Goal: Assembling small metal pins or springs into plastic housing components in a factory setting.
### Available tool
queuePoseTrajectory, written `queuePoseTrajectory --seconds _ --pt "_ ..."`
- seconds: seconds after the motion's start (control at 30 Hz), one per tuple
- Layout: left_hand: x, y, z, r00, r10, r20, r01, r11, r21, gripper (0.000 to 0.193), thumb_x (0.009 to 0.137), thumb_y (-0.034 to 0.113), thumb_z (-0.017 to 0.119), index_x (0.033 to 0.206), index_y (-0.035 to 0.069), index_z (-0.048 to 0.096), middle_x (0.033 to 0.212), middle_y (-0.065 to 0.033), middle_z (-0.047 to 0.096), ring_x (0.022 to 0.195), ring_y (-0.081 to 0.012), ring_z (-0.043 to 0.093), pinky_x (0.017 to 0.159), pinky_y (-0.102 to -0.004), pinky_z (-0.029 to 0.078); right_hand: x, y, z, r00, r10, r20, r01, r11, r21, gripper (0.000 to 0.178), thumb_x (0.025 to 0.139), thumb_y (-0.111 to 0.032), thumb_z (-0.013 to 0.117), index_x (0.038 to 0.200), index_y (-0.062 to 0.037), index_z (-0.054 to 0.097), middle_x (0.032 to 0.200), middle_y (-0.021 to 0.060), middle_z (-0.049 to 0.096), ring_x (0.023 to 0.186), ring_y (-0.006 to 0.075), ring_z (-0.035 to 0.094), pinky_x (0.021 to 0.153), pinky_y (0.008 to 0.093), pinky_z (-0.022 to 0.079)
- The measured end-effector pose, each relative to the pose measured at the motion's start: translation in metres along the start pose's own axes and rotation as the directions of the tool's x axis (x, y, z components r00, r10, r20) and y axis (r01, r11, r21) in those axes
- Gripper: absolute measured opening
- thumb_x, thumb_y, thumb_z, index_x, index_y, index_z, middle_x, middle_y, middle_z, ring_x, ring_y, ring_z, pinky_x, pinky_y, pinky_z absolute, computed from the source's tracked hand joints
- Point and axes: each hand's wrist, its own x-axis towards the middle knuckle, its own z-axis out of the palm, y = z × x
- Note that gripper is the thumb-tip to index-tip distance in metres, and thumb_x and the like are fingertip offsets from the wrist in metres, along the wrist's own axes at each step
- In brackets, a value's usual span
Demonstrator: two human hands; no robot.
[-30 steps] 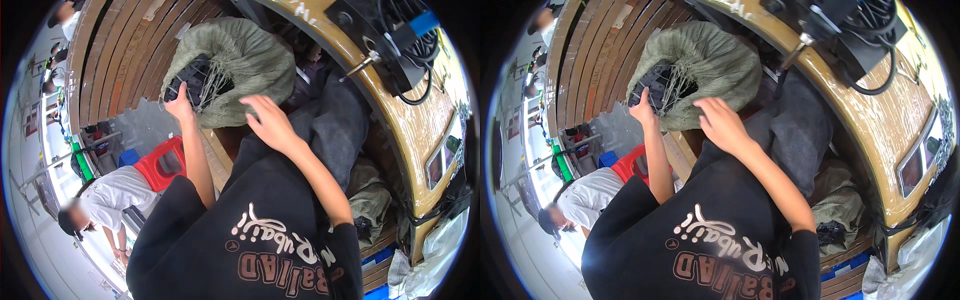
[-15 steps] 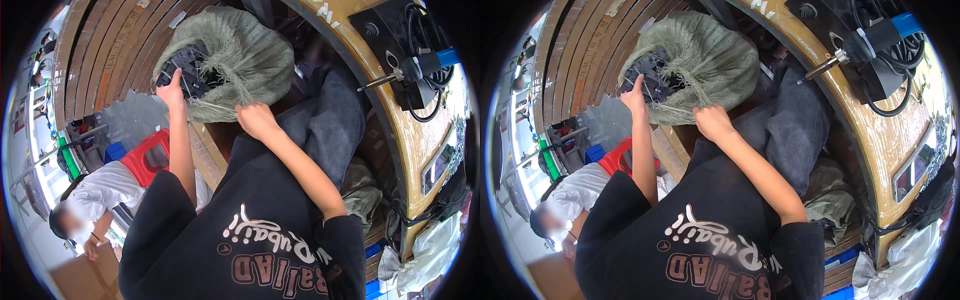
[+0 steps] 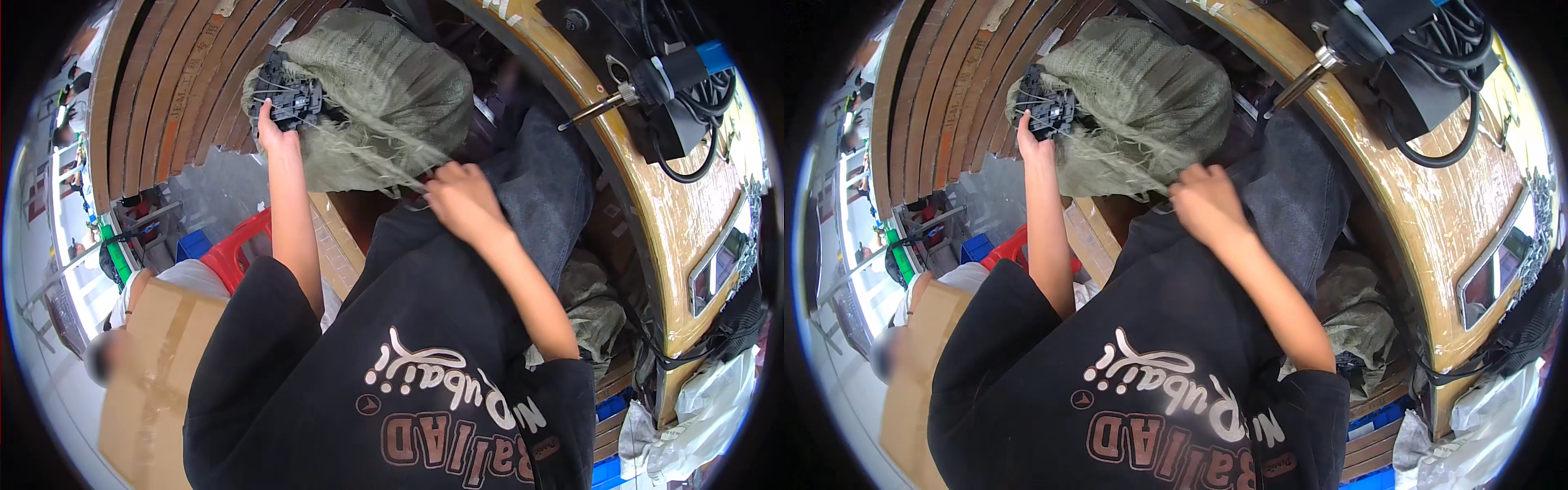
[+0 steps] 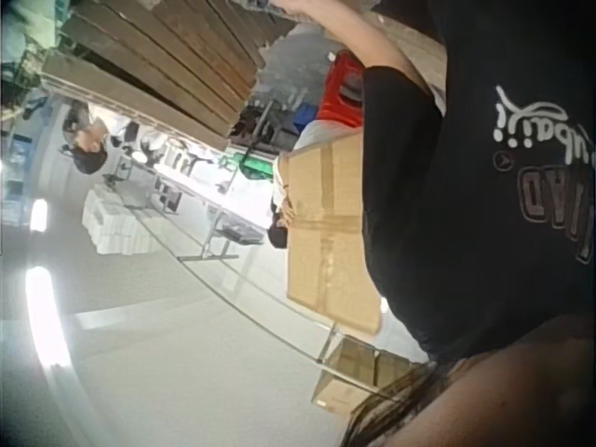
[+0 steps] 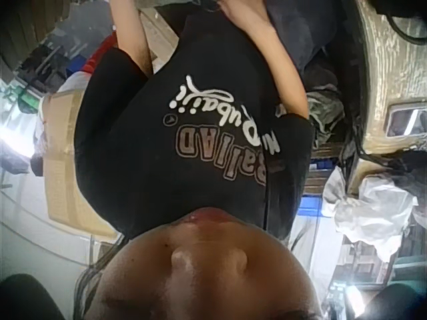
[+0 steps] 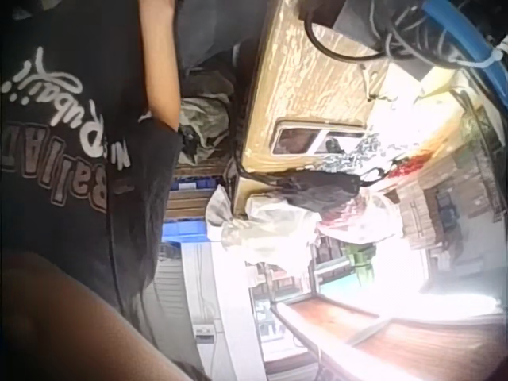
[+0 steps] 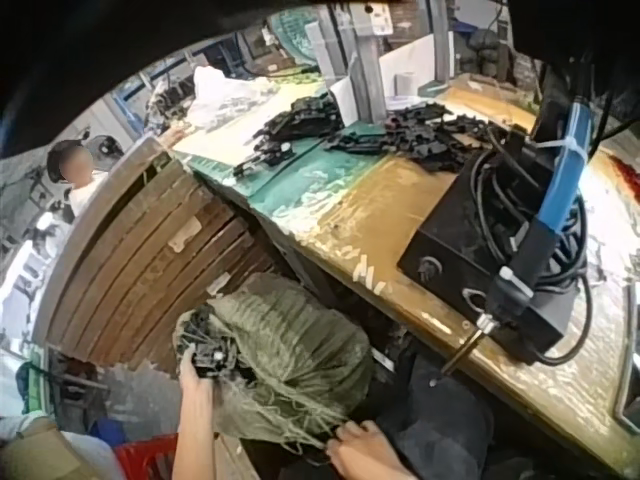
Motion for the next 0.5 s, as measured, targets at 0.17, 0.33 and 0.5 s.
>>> queuePoseTrajectory --seconds 0.17,0.33,0.5 --pt "-0.004 0.001 0.009 0.997 -0.034 0.064 0.029 0.997 0.070 0.032 0.067 -0.001 0.066 0.095 -0.006 0.053 0.095 -0.0134 0.059 0.081 -0.0245 0.060 0.075 -0.0367 0.051 -0.012 0.038 -0.003 0.985 0.173 -0.010 -0.172 0.982 0.077 0.013 0.076 -0.017 0.056 0.078 -0.0044 0.057 0.080 0.0070 0.053 0.089 0.0235 0.049 0.078 0.0371 0.037" --pt "-0.056 0.038 0.040 0.933 0.312 0.179 -0.360 0.805 0.471 0.033 0.062 -0.001 0.070 0.092 -0.003 0.055 0.089 -0.0092 0.060 0.076 -0.0195 0.060 0.069 -0.0299 0.049 0.021 0.046 -0.007 0.842 0.457 -0.286 -0.454 0.887 0.079 0.030 0.075 -0.015 0.056 0.101 -0.0018 0.050 0.097 0.0147 0.048 0.096 0.0309 0.046 0.083 0.0415 0.038" --pt "-0.072 0.077 0.041 0.961 0.050 0.272 -0.254 0.547 0.797 0.031 0.061 0.003 0.072 0.089 0.002 0.057 0.085 -0.0054 0.061 0.073 -0.0137 0.058 0.069 -0.0271 0.047 0.042 0.065 -0.009 0.678 0.583 -0.448 -0.395 0.803 0.447 0.038 0.077 -0.009 0.051 0.113 -0.0005 0.040 0.103 0.0188 0.048 0.095 0.0324 0.048 0.083 0.0369 0.039"
